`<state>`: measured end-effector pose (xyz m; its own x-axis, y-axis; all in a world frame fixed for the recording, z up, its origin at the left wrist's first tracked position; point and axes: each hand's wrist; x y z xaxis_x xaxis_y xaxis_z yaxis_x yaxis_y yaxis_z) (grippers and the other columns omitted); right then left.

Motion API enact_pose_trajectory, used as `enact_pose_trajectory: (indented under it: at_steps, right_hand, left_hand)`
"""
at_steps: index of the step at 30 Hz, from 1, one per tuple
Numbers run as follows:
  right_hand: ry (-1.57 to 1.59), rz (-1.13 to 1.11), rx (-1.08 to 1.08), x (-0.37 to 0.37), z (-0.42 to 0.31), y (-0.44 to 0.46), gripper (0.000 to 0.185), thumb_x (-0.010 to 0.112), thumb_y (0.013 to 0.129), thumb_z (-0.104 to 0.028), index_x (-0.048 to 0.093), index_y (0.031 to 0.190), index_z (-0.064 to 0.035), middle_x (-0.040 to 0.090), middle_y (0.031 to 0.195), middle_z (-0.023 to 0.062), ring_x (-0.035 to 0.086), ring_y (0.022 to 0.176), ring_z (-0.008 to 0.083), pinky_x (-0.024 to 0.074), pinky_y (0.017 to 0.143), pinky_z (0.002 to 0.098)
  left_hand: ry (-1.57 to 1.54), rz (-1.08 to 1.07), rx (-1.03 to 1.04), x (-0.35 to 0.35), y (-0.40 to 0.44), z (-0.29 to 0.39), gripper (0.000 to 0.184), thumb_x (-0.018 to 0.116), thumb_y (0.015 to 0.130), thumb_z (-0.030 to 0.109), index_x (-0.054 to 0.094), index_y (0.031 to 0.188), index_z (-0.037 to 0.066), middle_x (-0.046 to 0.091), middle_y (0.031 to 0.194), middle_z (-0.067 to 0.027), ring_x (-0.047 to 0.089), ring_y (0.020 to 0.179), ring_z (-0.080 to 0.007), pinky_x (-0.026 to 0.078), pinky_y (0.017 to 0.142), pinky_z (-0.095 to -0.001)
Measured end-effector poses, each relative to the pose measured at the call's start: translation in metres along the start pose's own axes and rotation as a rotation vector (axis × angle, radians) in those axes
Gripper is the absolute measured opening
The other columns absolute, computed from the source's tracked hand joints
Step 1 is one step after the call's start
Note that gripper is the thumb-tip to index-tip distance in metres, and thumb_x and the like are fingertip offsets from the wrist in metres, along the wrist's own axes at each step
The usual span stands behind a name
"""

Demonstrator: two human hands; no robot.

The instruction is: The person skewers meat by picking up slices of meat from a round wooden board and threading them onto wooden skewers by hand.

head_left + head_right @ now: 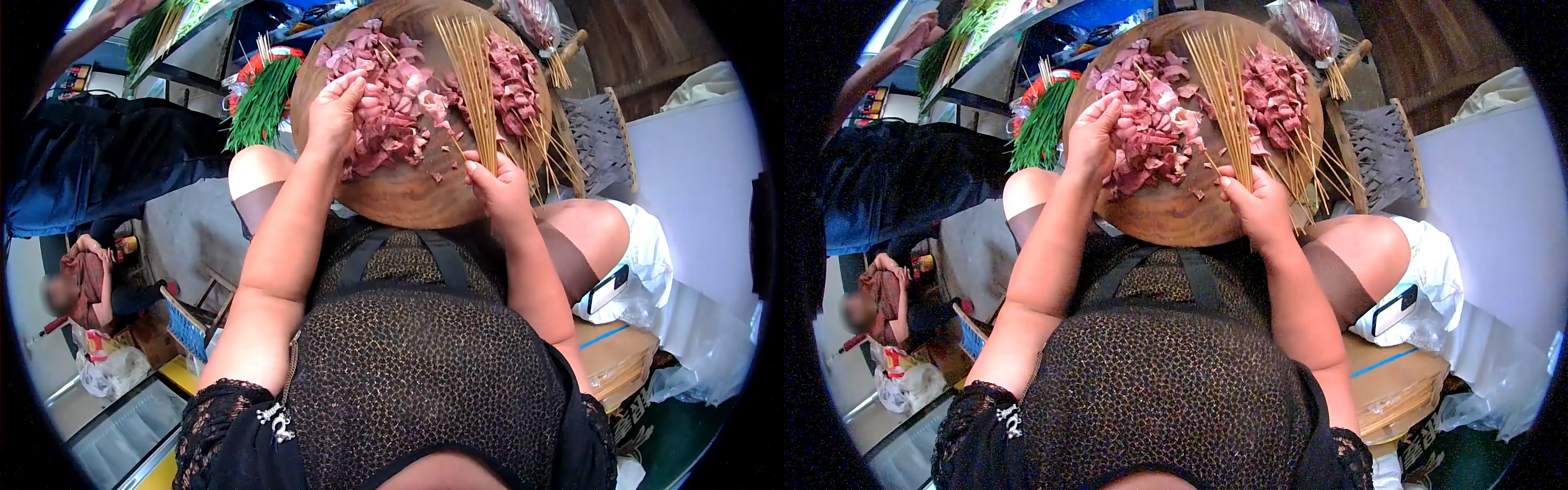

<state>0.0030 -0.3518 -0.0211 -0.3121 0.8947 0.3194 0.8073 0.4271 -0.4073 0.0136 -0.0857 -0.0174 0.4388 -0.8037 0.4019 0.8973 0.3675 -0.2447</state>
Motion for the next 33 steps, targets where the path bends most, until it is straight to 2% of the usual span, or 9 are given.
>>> enact_pose_trajectory:
  at_steps: [7, 12, 15, 17, 19, 20, 22, 25, 33]
  right_hand:
    - [-0.013, -0.014, -0.017, 0.0, 0.001, -0.001, 0.019, 0.059, 0.084, -0.012, 0.059, 0.1, -0.0025, 0.053, 0.069, -0.0027, 0.041, 0.051, 0.0017, 0.0308, 0.046, 0.016]
    - [-0.012, -0.01, -0.002, 0.0, 0.0, -0.002, 0.019, 0.059, 0.084, -0.013, 0.059, 0.1, -0.0028, 0.054, 0.069, -0.0029, 0.042, 0.052, 0.0018, 0.0319, 0.047, 0.0163]
    - [-0.083, 0.0, -0.007, -0.001, 0.002, 0.0, 0.019, 0.059, 0.084, -0.013, 0.06, 0.1, -0.0031, 0.054, 0.07, -0.0034, 0.043, 0.054, 0.0018, 0.0332, 0.049, 0.0163]
    - [-0.109, -0.025, -0.001, -0.001, 0.002, -0.001, 0.019, 0.059, 0.084, -0.013, 0.06, 0.1, -0.0031, 0.054, 0.07, -0.0039, 0.043, 0.055, 0.0019, 0.0337, 0.05, 0.0163]
    - [-0.135, -0.051, 0.001, -0.001, 0.003, -0.002, 0.019, 0.059, 0.083, -0.013, 0.06, 0.1, -0.0031, 0.053, 0.071, -0.0044, 0.043, 0.056, 0.0019, 0.0341, 0.051, 0.0162]
    - [-0.134, -0.065, 0.011, -0.001, 0.004, -0.002, 0.019, 0.059, 0.083, -0.012, 0.06, 0.1, -0.003, 0.053, 0.071, -0.0049, 0.043, 0.057, 0.0018, 0.0345, 0.051, 0.0162]
    - [-0.131, -0.081, 0.021, 0.001, 0.005, -0.003, 0.019, 0.059, 0.083, -0.012, 0.06, 0.101, -0.003, 0.053, 0.071, -0.0055, 0.043, 0.058, 0.0018, 0.0348, 0.052, 0.0162]
    - [-0.139, -0.077, 0.015, 0.004, 0.002, -0.003, 0.019, 0.059, 0.083, -0.011, 0.06, 0.101, -0.0029, 0.052, 0.072, -0.0055, 0.044, 0.06, 0.0022, 0.0361, 0.054, 0.0162]
    - [-0.236, -0.035, -0.057, 0.005, 0.001, -0.003, 0.018, 0.059, 0.083, -0.01, 0.06, 0.099, -0.0023, 0.054, 0.075, -0.0041, 0.047, 0.063, 0.0034, 0.0384, 0.057, 0.0176]
  left_hand:
    - [0.056, 0.069, 0.02, 0.004, 0.001, 0.0, 0.019, 0.056, 0.087, 0.012, 0.059, 0.105, 0.008, 0.056, 0.066, -0.0007, 0.046, 0.045, -0.0045, 0.046, 0.044, -0.0187]
    - [0.418, -0.044, -0.091, 0.006, 0.005, 0.001, 0.027, 0.06, 0.084, 0.011, 0.059, 0.111, 0.008, 0.063, 0.079, 0.0005, 0.042, 0.045, -0.0021, 0.034, 0.039, -0.0155]
    - [0.197, 0.006, -0.123, 0.009, 0.004, 0.008, 0.028, 0.06, 0.084, 0.01, 0.059, 0.111, 0.007, 0.064, 0.088, 0.0001, 0.042, 0.047, -0.0022, 0.032, 0.04, -0.0144]
    - [0.063, -0.019, -0.031, -0.004, 0.017, 0.007, 0.028, 0.058, 0.084, 0.006, 0.056, 0.111, 0.001, 0.065, 0.091, -0.006, 0.053, 0.056, -0.0064, 0.042, 0.045, -0.0166]
    - [-0.065, 0.003, -0.009, 0.0, 0.017, 0.015, 0.031, 0.053, 0.087, 0.004, 0.048, 0.117, -0.003, 0.062, 0.099, -0.0122, 0.062, 0.077, -0.0167, 0.054, 0.062, -0.0248]
    - [-0.065, 0.005, -0.005, -0.001, 0.017, 0.017, 0.031, 0.053, 0.087, 0.004, 0.048, 0.117, -0.003, 0.062, 0.099, -0.0122, 0.062, 0.077, -0.0167, 0.054, 0.062, -0.0248]
    - [-0.209, -0.026, -0.031, -0.002, 0.017, 0.021, 0.032, 0.046, 0.089, 0.003, 0.042, 0.12, -0.005, 0.057, 0.107, -0.0188, 0.059, 0.098, -0.0285, 0.053, 0.082, -0.0359]
    - [-0.199, -0.059, -0.069, 0.001, 0.012, 0.027, 0.034, 0.043, 0.091, 0.007, 0.039, 0.123, -0.005, 0.05, 0.119, -0.0218, 0.051, 0.111, -0.0312, 0.046, 0.092, -0.038]
    - [-0.218, -0.064, -0.047, 0.003, 0.008, 0.033, 0.032, 0.042, 0.09, 0.004, 0.042, 0.12, -0.007, 0.056, 0.109, -0.0221, 0.058, 0.1, -0.0321, 0.051, 0.086, -0.0401]
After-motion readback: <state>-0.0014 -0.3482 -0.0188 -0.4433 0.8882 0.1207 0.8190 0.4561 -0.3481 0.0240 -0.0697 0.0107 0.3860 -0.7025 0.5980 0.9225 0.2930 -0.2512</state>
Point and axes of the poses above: each hand's wrist, its own y-axis towards the middle knuckle, its own x-axis out of the palm, z = x × y
